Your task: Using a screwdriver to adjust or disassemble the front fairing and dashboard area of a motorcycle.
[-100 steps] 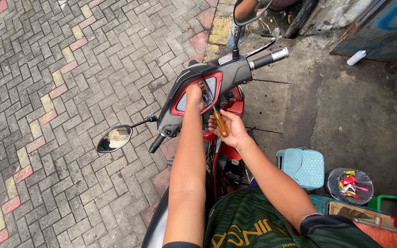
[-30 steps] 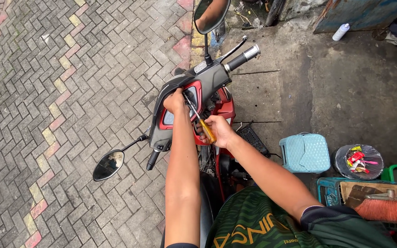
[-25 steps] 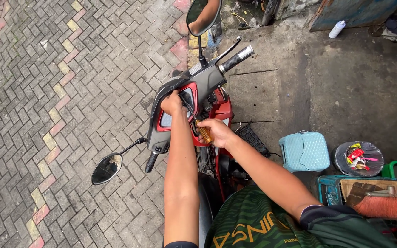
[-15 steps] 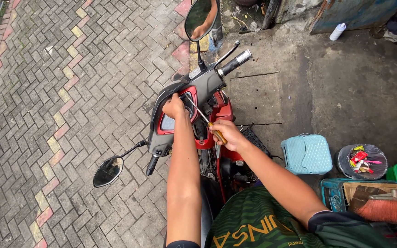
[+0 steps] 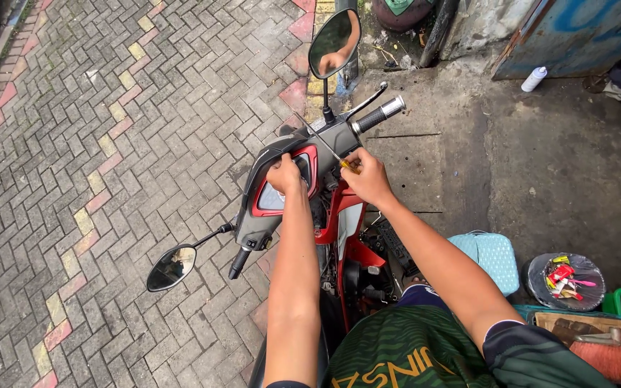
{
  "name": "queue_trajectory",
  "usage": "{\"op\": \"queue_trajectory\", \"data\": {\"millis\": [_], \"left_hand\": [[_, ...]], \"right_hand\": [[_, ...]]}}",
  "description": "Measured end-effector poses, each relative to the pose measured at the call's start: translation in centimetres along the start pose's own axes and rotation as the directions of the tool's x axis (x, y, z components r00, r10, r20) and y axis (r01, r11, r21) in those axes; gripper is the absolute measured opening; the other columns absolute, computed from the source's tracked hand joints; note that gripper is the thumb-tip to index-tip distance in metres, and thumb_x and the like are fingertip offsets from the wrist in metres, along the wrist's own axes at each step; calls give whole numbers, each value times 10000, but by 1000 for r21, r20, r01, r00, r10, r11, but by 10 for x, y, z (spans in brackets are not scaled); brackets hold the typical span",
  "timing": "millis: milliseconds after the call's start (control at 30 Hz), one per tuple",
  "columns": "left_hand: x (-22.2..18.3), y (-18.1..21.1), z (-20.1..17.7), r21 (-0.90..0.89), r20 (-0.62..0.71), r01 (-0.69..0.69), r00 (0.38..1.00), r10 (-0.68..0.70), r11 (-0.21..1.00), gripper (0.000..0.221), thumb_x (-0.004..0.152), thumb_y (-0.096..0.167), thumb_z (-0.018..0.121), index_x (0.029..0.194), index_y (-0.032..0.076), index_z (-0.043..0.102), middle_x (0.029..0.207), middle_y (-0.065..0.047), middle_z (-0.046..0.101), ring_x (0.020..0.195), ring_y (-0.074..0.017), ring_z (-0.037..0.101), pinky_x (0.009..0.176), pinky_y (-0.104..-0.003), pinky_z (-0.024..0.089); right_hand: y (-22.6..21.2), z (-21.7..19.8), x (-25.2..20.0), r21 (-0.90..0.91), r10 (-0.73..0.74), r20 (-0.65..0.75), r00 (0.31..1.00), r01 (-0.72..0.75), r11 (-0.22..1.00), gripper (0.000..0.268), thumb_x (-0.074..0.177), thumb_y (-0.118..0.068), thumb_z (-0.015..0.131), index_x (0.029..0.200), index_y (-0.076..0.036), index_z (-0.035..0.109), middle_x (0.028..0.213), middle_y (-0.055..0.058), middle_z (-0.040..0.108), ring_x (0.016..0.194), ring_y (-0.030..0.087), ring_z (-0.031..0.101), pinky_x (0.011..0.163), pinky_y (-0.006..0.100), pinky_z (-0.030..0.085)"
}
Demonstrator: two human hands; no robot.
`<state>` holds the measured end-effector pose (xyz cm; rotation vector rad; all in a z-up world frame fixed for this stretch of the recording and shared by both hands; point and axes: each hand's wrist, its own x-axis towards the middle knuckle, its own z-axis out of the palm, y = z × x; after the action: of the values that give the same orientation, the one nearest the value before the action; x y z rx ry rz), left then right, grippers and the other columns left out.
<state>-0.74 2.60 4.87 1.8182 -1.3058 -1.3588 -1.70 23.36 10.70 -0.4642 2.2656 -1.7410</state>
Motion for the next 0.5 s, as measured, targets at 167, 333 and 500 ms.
{"op": "queue_trajectory", "data": {"millis": [167, 333, 500], "left_hand": [[-4, -9, -7, -70, 25, -19, 999, 21, 997, 195, 671, 335, 744, 805, 193, 743, 819, -41, 738, 944, -298, 729, 870, -341, 498], [-23, -30, -35, -242, 20, -134, 989, 143, 961, 161, 674, 208, 747, 803, 113, 767, 636, -57, 609, 668, -184, 611, 670, -329, 496], [-70, -16, -82, -397, 59, -188, 972, 229, 898, 114, 733, 87, 737, 825, 19, 742, 639, -4, 486, 689, -100, 481, 636, -274, 400]], "right_hand": [[-18, 26, 60, -129, -265, -91, 960, 253, 959, 223, 761, -157, 739, 956, -69, 677, 771, 94, 663, 711, 293, 708, 619, 423, 533], [-9, 54, 82, -211, -463, -136, 876, 431, 877, 200, 748, -112, 731, 927, -65, 655, 771, 119, 610, 743, 338, 681, 623, 429, 542], [1, 62, 86, -252, -512, -159, 844, 467, 848, 208, 762, -129, 736, 948, -103, 646, 788, 115, 611, 759, 345, 686, 643, 421, 553]]}}
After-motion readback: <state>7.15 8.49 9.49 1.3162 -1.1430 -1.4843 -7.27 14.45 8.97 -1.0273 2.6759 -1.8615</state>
